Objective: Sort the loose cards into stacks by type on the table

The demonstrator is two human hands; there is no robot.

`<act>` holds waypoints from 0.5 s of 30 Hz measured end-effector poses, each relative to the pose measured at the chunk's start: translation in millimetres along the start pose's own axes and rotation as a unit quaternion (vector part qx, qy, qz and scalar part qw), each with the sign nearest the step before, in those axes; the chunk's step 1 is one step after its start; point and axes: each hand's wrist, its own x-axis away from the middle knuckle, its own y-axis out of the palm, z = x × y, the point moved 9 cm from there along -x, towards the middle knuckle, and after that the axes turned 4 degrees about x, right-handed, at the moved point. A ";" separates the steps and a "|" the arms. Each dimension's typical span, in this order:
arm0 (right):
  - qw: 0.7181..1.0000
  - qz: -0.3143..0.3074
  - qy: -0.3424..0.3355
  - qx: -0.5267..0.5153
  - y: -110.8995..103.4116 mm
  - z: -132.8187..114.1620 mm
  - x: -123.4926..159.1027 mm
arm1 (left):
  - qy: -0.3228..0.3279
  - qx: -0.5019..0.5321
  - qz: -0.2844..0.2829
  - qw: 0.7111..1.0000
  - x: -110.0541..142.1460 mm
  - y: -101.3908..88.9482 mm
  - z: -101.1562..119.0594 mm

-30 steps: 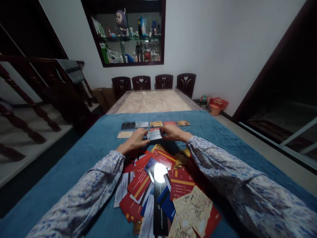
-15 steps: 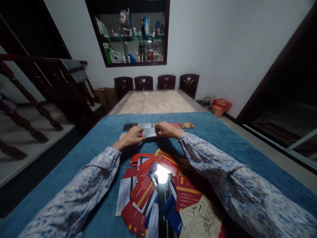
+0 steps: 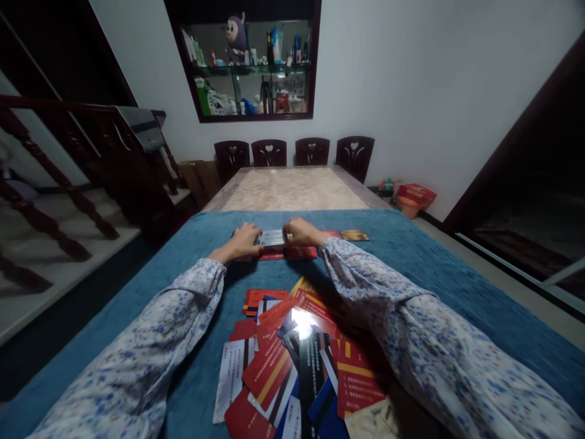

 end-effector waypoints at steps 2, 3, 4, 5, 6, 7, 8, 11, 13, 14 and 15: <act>1.000 -0.003 0.011 0.002 0.5 2.0 -2.7 | -0.002 -0.001 -0.003 1.000 -3.2 -0.1 -1.8; 1.000 -0.006 0.019 0.002 1.0 3.3 -3.9 | -0.002 0.001 -0.002 1.000 -5.2 -0.1 -3.1; 1.000 -0.009 0.026 0.001 1.5 4.8 -5.1 | -0.003 0.002 -0.001 1.000 -7.4 0.1 -4.5; 0.999 -0.013 0.033 -0.001 2.2 6.2 -6.3 | -0.002 0.005 -0.001 1.000 -9.8 0.3 -5.7; 0.999 -0.016 0.038 -0.003 2.8 7.3 -7.6 | -0.001 0.008 0.000 1.000 -12.1 0.6 -6.8; 0.999 -0.017 0.041 -0.005 3.1 8.2 -8.9 | 0.001 0.010 0.000 1.000 -14.4 0.9 -7.9; 0.999 -0.018 0.043 -0.007 3.4 9.0 -10.4 | 0.002 0.011 0.000 1.000 -16.6 1.2 -8.9; 0.999 -0.020 0.045 -0.011 4.6 10.5 -15.2 | 0.003 0.017 0.001 1.000 -22.1 1.9 -11.8; 0.999 -0.026 0.046 -0.013 6.7 11.2 -18.2 | 0.003 0.021 0.002 1.000 -25.2 2.6 -13.6; 0.998 -0.030 0.047 -0.013 8.1 11.6 -19.6 | 0.003 0.022 0.002 1.000 -26.6 3.2 -14.5; 0.998 -0.033 0.049 -0.013 9.5 11.9 -20.9 | 0.004 0.021 0.002 1.000 -28.0 3.9 -15.3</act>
